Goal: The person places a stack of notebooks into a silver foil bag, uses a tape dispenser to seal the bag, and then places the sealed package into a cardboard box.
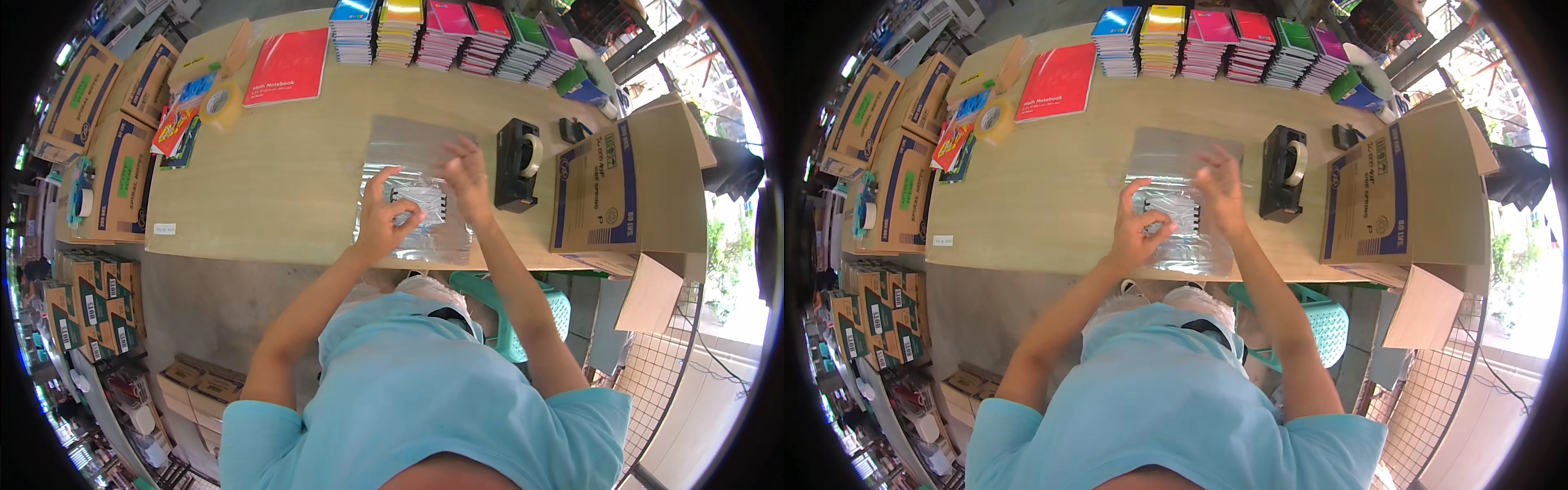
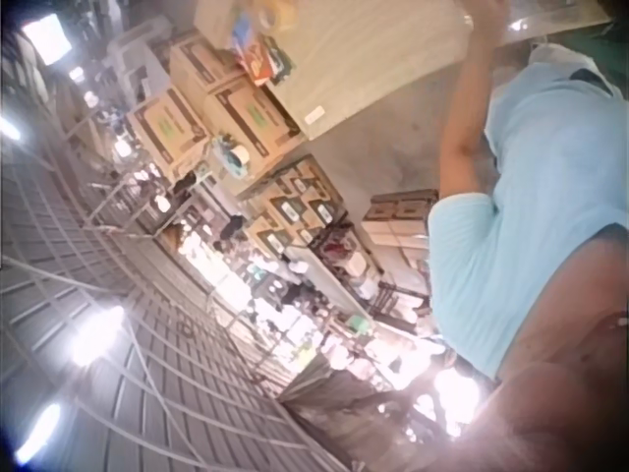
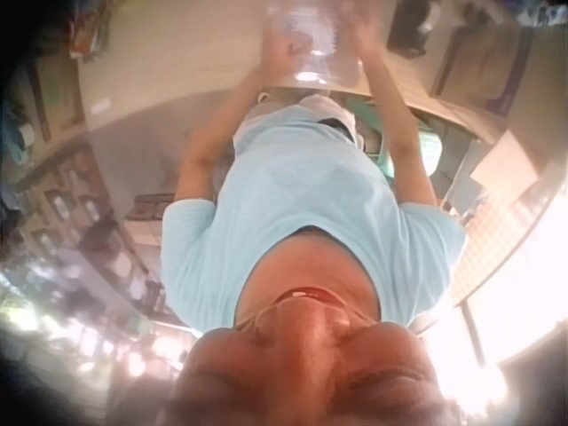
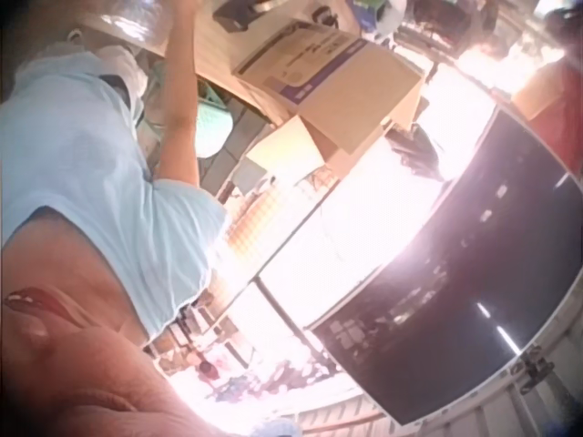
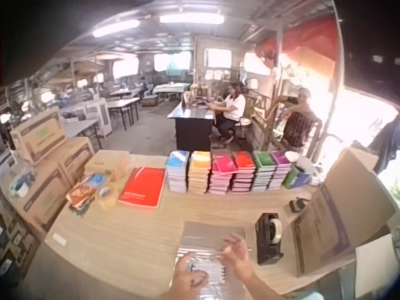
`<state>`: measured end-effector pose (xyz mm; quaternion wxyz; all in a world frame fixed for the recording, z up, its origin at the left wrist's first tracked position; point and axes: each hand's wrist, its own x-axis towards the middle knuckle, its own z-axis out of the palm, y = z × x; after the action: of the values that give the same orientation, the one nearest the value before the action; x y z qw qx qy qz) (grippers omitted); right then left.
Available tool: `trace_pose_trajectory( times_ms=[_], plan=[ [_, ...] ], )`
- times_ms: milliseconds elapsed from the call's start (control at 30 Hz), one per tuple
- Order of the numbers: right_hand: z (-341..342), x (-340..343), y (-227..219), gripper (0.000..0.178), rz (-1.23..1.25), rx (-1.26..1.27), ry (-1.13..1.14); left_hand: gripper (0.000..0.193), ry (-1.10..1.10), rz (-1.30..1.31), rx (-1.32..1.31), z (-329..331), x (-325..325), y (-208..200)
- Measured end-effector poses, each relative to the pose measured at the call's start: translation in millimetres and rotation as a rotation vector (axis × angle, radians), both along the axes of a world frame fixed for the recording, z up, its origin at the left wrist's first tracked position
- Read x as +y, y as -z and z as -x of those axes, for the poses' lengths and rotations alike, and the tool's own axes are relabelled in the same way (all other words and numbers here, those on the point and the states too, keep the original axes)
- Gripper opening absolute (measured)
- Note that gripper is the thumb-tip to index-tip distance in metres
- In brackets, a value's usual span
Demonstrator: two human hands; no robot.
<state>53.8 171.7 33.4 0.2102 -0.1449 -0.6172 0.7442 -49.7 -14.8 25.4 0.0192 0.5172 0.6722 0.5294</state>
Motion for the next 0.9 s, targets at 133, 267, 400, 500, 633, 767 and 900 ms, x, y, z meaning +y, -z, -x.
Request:
trace_pose_trajectory(
  times_ms=[133,267,400,500,633,767,900],
  plan=[
    [-3,13,-7,0.069,-0.523,-0.156,-0.124,0.014,-0.016,-0.014,-0.094,-12,5,4],
    [4,-1,-71,0.047,0.585,0.422,0.246,0.014,-0.051,-0.019,-0.202,-19,5,13],
    [3,-13,-43,0.029,-0.771,-0.243,-0.039,0.018,0.003,-0.084,-0.167,-11,14,15],
    [8,-13,-22,0.020,-0.116,-0.139,-0.002,0.021,-0.028,-0.074,-0.142,-16,19,6],
    [11,-11,-33,0.013,-0.159,-0.230,-0.018,0.024,-0.025,-0.005,-0.266,-20,12,12],
    [13,-15,-40,0.011,-0.312,-0.361,-0.003,0.041,-0.040,-0.091,-0.505,-22,20,2],
    [-5,-30,-28,0.014,-0.437,-0.317,0.027,0.071,-0.069,-0.144,-0.833,-19,23,10]
  ],
)
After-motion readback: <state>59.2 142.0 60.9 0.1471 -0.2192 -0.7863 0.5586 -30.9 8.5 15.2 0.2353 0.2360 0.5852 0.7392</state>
